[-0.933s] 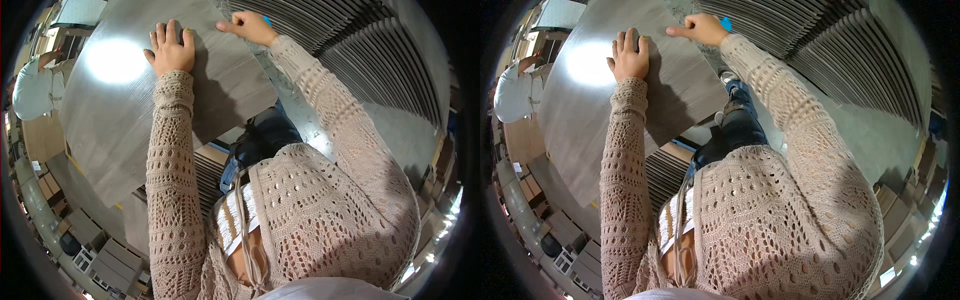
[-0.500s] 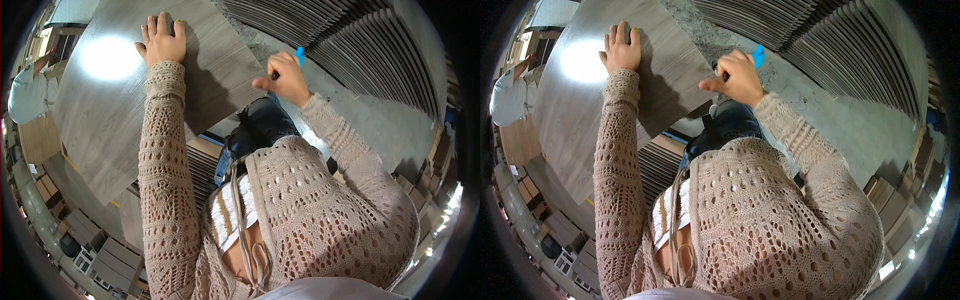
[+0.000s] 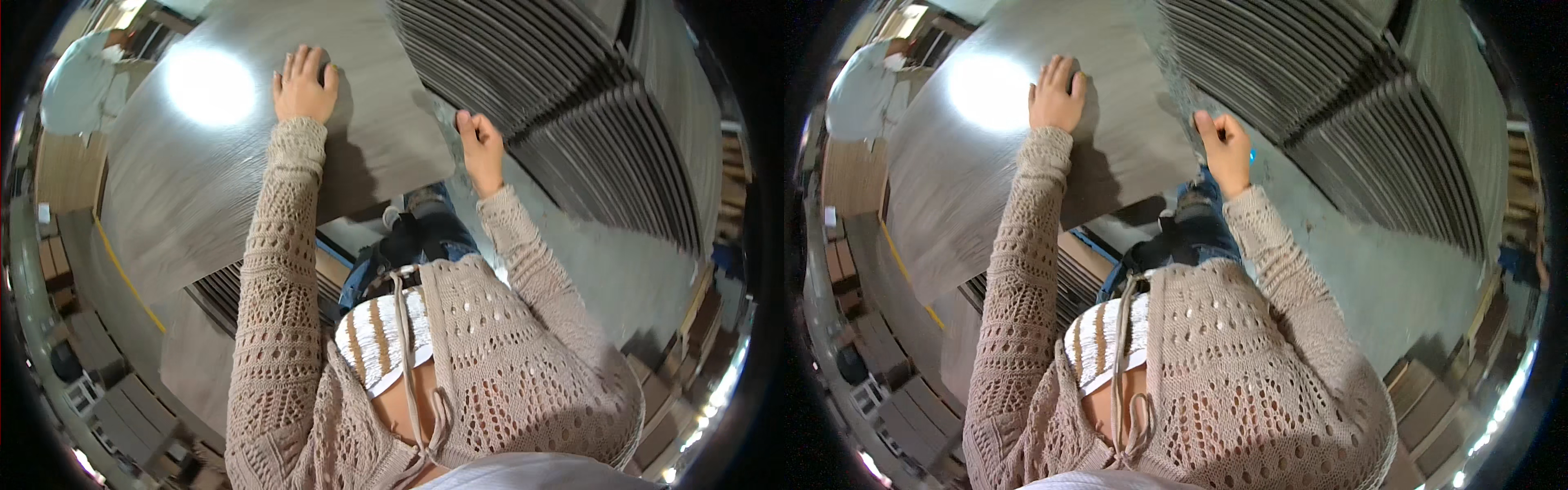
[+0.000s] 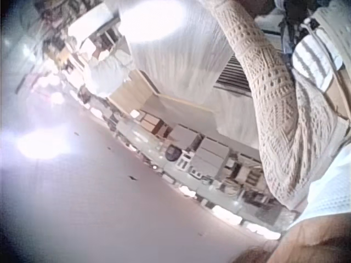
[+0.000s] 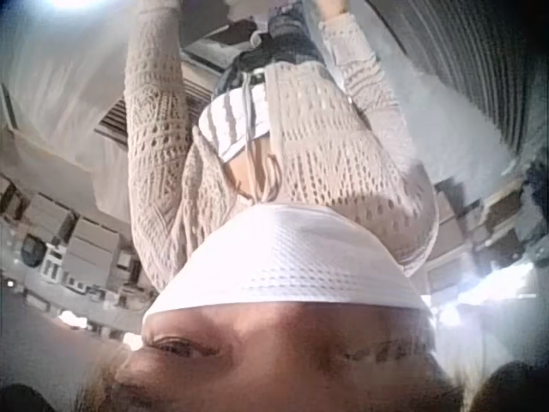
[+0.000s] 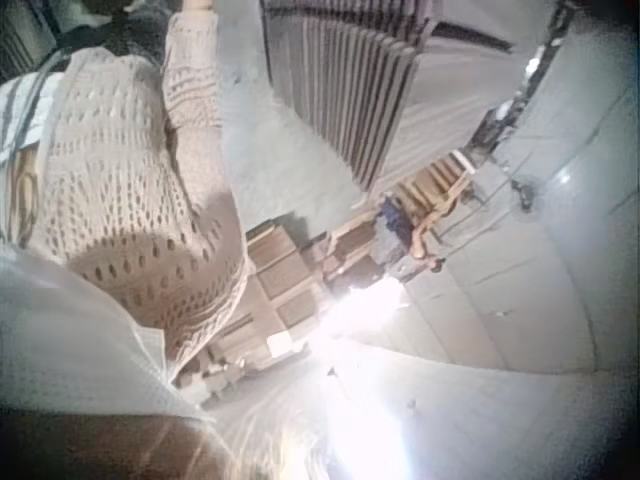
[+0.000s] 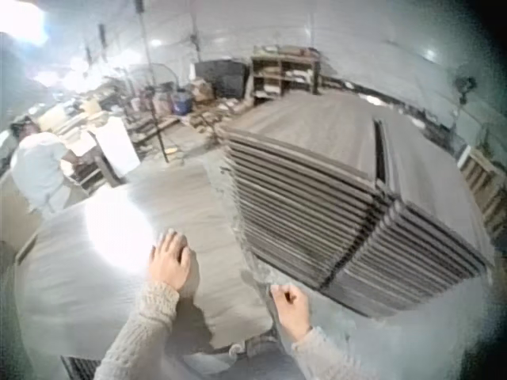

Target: Trimming excess laminate or material from the edges of wood-grain panels using a utility knife.

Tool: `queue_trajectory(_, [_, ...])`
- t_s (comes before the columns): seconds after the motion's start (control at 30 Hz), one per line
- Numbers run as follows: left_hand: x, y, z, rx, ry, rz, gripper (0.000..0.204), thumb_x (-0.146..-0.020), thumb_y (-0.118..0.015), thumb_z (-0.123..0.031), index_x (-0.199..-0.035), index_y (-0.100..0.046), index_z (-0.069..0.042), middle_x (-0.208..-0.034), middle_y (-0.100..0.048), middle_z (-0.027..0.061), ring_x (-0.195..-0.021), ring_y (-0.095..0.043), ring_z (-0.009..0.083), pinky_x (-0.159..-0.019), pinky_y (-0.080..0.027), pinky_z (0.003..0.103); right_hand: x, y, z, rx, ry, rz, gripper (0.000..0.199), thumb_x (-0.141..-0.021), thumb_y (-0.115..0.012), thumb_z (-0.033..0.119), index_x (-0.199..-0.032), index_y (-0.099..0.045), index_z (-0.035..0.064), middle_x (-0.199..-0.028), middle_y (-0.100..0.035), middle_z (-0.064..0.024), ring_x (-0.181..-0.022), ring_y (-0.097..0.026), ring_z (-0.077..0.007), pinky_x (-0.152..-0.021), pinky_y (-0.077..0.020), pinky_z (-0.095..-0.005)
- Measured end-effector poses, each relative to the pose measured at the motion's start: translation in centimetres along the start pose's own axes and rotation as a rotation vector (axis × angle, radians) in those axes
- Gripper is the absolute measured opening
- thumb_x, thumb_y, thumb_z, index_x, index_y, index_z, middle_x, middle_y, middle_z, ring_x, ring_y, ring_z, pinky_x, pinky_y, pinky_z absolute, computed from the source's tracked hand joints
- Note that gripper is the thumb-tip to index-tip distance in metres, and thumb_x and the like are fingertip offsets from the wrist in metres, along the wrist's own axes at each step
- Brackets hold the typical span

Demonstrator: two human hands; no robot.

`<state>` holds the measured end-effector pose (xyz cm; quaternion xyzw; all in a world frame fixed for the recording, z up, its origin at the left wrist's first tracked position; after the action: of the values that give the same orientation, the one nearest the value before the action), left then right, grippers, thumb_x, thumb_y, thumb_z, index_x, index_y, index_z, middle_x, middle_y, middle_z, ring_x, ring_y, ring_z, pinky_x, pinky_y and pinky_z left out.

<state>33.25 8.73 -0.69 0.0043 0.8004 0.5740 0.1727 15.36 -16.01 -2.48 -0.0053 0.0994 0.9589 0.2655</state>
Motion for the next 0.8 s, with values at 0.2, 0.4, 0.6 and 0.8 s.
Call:
queue_trajectory(0.2, [3.5, 1.3, 8.9, -0.015, 0.248, -0.017, 0.052, -0.091, -0.038, -0.046, -0.138, -0.040, -0.022, -0.148, -0.030, 0.0013, -0.138, -0.024, 0.0209, -0.113, -0.016, 0.044, 0.4, 2.4, -3.7, -0.213, 0.110, -0.234, 0.024, -0.094, -0.055, 0.023, -0.077, -0.053, 0.0064, -0.076, -0.047, 0.0047, -0.070, -0.039, -0.0045, -0.062, -0.0328, -0.0208])
queue_trajectory(0.4, [9.0, 0.1, 18.6, 0.016, 0.612, -0.113, 0.052, -0.092, -0.036, -0.045, -0.140, -0.037, -0.024, -0.149, -0.029, -0.0005, -0.139, -0.022, 0.0201, -0.114, -0.015, 0.042, 0.1, 8.3, -3.6, -0.209, 0.167, -0.308, 0.029, -0.098, -0.046, 0.033, -0.079, -0.045, 0.0106, -0.074, -0.036, 0.0055, -0.066, -0.033, -0.0073, -0.062, -0.0306, -0.0222])
queue_trajectory(0.6, [10.5, -0.8, 20.4, -0.038, 0.681, -0.209, 0.052, -0.093, -0.036, -0.043, -0.140, -0.037, -0.021, -0.148, -0.030, 0.0019, -0.138, -0.024, 0.0241, -0.112, -0.016, 0.046, -1.4, 10.4, -4.0, -0.157, 0.148, -0.405, 0.038, -0.097, -0.044, 0.041, -0.073, -0.034, 0.0135, -0.071, -0.030, 0.0052, -0.064, -0.030, -0.0077, -0.060, -0.0277, -0.0234])
queue_trajectory(0.8, [10.4, -0.9, 16.9, -0.079, 0.635, -0.165, 0.055, -0.093, -0.034, -0.044, -0.142, -0.034, -0.019, -0.150, -0.025, 0.0083, -0.138, -0.022, 0.0288, -0.112, -0.014, 0.049, -4.8, 11.7, -3.2, -0.100, 0.284, -0.361, 0.039, -0.097, -0.044, 0.039, -0.070, -0.035, 0.0124, -0.068, -0.029, 0.0058, -0.064, -0.029, -0.0071, -0.060, -0.0266, -0.0235])
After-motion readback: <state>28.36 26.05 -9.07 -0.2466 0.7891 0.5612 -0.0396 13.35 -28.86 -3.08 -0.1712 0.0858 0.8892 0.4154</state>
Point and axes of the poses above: each hand's wrist, its own x-axis away from the middle knuckle, its own y-axis out of the back of the hand, z = x × y, the point moved 8 cm from there along -x, towards the middle knuckle
